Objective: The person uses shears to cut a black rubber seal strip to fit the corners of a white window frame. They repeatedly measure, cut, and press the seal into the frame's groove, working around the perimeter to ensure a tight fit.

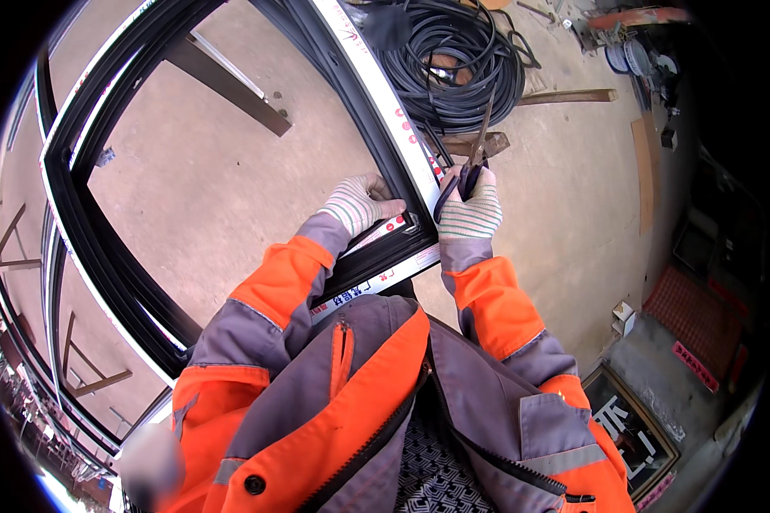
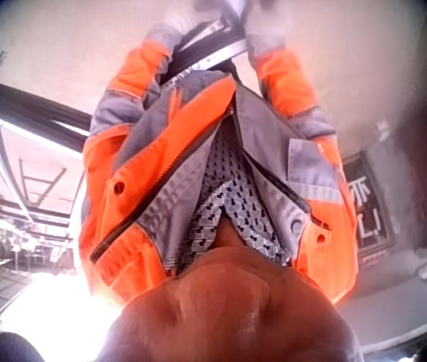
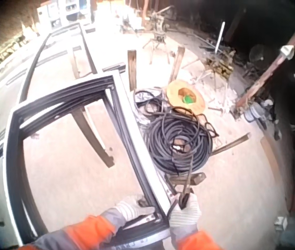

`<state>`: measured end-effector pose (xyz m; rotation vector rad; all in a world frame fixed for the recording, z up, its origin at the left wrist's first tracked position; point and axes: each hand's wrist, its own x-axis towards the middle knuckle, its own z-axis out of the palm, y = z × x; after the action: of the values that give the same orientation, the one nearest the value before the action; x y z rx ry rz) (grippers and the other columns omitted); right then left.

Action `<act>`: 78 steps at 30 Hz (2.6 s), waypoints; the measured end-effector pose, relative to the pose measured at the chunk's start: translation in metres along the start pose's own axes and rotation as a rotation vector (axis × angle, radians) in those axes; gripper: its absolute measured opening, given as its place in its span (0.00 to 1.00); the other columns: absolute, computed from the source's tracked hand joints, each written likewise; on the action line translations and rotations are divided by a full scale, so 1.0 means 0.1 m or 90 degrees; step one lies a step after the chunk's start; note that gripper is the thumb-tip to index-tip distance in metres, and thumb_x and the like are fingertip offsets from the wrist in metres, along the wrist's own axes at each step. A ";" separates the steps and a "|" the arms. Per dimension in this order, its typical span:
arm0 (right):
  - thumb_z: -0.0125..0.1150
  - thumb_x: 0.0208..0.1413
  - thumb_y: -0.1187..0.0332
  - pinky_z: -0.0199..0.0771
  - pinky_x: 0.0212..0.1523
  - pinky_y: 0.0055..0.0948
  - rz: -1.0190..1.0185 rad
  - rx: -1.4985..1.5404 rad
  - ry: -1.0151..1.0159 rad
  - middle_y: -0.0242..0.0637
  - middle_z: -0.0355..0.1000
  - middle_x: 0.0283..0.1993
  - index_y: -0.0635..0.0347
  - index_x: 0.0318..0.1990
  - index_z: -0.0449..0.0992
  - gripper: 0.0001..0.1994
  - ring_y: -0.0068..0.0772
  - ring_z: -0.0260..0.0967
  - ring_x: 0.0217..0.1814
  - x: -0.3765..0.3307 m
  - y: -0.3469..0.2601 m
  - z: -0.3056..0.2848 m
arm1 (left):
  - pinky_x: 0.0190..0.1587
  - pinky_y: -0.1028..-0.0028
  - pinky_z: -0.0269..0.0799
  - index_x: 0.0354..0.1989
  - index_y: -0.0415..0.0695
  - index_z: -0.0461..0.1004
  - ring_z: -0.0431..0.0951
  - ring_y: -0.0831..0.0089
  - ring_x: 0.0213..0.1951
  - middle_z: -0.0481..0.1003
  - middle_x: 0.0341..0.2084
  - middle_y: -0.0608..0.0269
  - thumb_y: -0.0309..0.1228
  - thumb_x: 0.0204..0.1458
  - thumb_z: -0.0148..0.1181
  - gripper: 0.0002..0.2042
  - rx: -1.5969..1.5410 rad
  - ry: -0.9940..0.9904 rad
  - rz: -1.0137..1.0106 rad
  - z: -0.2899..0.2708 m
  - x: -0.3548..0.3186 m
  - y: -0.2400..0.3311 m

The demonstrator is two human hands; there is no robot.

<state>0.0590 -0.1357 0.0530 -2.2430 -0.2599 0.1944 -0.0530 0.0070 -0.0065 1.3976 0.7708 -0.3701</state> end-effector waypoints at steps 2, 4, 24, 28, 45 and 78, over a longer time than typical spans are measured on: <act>0.62 0.60 0.69 0.75 0.41 0.29 0.015 -0.001 -0.008 0.42 0.76 0.34 0.62 0.44 0.75 0.09 0.32 0.74 0.35 -0.01 -0.06 -0.01 | 0.34 0.74 0.75 0.35 0.36 0.79 0.77 0.76 0.29 0.80 0.27 0.61 0.36 0.44 0.77 0.17 -0.016 0.002 -0.005 -0.07 0.08 -0.03; 0.62 0.60 0.69 0.75 0.41 0.29 0.015 0.008 -0.012 0.41 0.76 0.34 0.62 0.44 0.75 0.08 0.30 0.74 0.35 -0.02 -0.04 -0.02 | 0.33 0.74 0.75 0.35 0.37 0.80 0.77 0.76 0.29 0.79 0.26 0.62 0.36 0.44 0.77 0.17 -0.005 0.009 -0.007 -0.18 0.13 0.07; 0.62 0.61 0.69 0.74 0.41 0.26 0.029 0.007 0.000 0.37 0.76 0.34 0.63 0.46 0.75 0.10 0.24 0.73 0.35 -0.04 -0.05 -0.03 | 0.31 0.77 0.74 0.42 0.38 0.79 0.74 0.77 0.23 0.77 0.27 0.66 0.43 0.44 0.78 0.23 -0.234 0.247 0.019 -1.60 0.79 0.96; 0.62 0.61 0.69 0.74 0.42 0.25 0.029 0.013 -0.008 0.36 0.76 0.34 0.64 0.47 0.74 0.11 0.22 0.72 0.36 -0.05 -0.08 -0.03 | 0.24 0.80 0.72 0.38 0.39 0.78 0.71 0.79 0.18 0.76 0.23 0.66 0.39 0.46 0.77 0.18 -0.270 0.273 0.041 -1.88 1.09 0.91; 0.62 0.59 0.71 0.73 0.41 0.26 0.013 0.000 0.006 0.33 0.74 0.32 0.61 0.43 0.74 0.07 0.23 0.70 0.34 -0.06 -0.17 -0.06 | 0.20 0.71 0.68 0.28 0.38 0.79 0.71 0.72 0.16 0.76 0.18 0.60 0.43 0.55 0.68 0.18 -0.261 0.418 -0.003 -2.31 1.42 1.35; 0.60 0.61 0.69 0.72 0.39 0.26 -0.041 0.071 -0.122 0.36 0.75 0.32 0.62 0.42 0.74 0.07 0.25 0.71 0.33 0.18 0.35 -0.16 | 0.51 0.56 0.71 0.49 0.39 0.74 0.75 0.47 0.46 0.76 0.43 0.47 0.42 0.42 0.73 0.28 0.501 0.304 0.063 -0.58 -3.08 -1.03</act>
<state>0.0841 -0.1642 0.0351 -2.1033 -0.4138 0.3815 -0.3539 -0.0170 0.1260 2.3090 0.9875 -0.2693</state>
